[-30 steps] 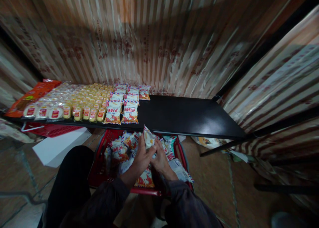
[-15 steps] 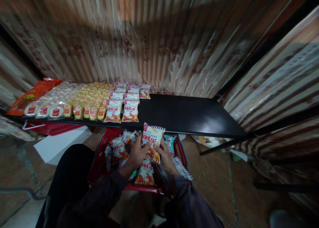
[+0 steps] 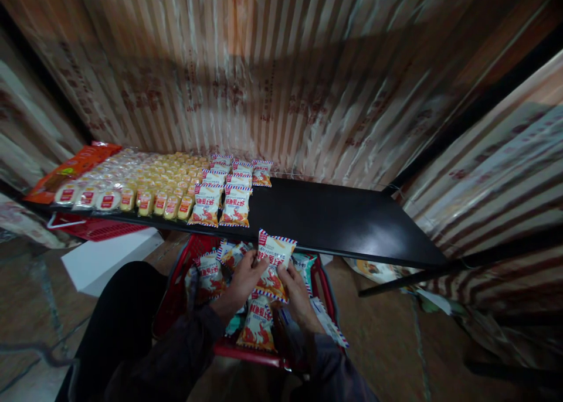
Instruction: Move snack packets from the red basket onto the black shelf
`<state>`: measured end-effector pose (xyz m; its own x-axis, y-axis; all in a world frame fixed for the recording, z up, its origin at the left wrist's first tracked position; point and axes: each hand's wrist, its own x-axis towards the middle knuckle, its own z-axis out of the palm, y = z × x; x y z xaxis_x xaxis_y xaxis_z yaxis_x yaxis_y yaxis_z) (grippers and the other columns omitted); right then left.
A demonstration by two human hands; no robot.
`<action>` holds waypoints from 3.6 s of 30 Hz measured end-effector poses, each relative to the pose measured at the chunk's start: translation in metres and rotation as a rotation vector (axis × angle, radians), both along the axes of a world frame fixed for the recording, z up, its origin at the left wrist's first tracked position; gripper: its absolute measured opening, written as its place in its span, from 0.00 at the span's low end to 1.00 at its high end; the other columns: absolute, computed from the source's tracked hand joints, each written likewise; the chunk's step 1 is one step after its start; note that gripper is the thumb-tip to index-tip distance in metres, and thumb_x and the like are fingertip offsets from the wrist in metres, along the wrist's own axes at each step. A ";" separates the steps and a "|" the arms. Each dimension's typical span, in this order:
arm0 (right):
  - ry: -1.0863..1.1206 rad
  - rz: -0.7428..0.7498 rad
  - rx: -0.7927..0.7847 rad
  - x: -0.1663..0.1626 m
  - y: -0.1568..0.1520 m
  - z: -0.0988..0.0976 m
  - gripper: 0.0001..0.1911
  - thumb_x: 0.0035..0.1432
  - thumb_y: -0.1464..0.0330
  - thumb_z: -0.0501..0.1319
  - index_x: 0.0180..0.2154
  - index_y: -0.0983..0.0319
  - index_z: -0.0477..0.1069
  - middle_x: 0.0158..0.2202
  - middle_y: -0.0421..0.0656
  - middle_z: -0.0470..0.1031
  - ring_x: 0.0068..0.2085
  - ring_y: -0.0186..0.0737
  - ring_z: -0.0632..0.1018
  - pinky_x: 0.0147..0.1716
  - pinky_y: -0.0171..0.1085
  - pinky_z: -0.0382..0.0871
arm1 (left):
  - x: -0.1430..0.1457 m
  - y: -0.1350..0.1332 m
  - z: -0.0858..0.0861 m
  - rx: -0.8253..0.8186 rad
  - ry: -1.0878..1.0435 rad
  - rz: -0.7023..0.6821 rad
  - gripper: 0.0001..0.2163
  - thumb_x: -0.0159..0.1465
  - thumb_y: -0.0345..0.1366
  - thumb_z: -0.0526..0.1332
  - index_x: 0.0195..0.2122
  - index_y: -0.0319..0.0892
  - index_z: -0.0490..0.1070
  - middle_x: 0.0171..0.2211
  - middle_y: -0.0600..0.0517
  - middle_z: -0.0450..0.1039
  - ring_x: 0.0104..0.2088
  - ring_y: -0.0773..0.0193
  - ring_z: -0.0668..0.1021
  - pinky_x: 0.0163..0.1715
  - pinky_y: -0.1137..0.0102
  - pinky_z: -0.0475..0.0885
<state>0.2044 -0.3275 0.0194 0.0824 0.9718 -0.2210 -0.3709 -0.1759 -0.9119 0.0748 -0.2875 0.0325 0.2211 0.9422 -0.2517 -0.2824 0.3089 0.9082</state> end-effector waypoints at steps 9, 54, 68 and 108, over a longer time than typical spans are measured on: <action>-0.279 -0.074 0.112 -0.001 0.004 -0.008 0.29 0.56 0.50 0.60 0.55 0.55 0.66 0.53 0.45 0.73 0.57 0.50 0.70 0.55 0.48 0.66 | 0.011 0.002 -0.009 0.123 0.335 0.076 0.19 0.55 0.40 0.65 0.47 0.41 0.68 0.46 0.42 0.76 0.47 0.52 0.77 0.49 0.61 0.68; -0.648 -0.292 0.146 0.017 0.081 -0.006 0.29 0.54 0.54 0.62 0.53 0.63 0.66 0.47 0.50 0.77 0.47 0.49 0.78 0.47 0.46 0.72 | 0.019 0.068 0.000 0.471 0.637 0.020 0.23 0.62 0.34 0.51 0.59 0.35 0.59 0.57 0.40 0.67 0.57 0.56 0.70 0.58 0.59 0.65; -0.866 -0.297 0.141 0.031 0.134 -0.001 0.28 0.55 0.55 0.58 0.54 0.64 0.67 0.42 0.48 0.79 0.38 0.46 0.79 0.39 0.42 0.73 | 0.036 0.082 -0.014 0.705 0.912 -0.056 0.25 0.61 0.27 0.51 0.60 0.32 0.58 0.66 0.36 0.49 0.67 0.50 0.54 0.64 0.54 0.55; -0.761 -0.465 0.316 0.050 0.276 -0.021 0.26 0.53 0.55 0.60 0.50 0.62 0.66 0.40 0.47 0.78 0.38 0.43 0.79 0.38 0.42 0.73 | 0.083 0.182 -0.019 0.601 0.947 0.116 0.31 0.56 0.27 0.53 0.64 0.34 0.54 0.67 0.40 0.50 0.67 0.51 0.52 0.65 0.53 0.52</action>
<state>0.2542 -0.0511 -0.0013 0.4903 0.8109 0.3195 0.3722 0.1367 -0.9181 0.1577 -0.1053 0.0133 0.0856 0.9694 0.2300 0.6011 -0.2343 0.7640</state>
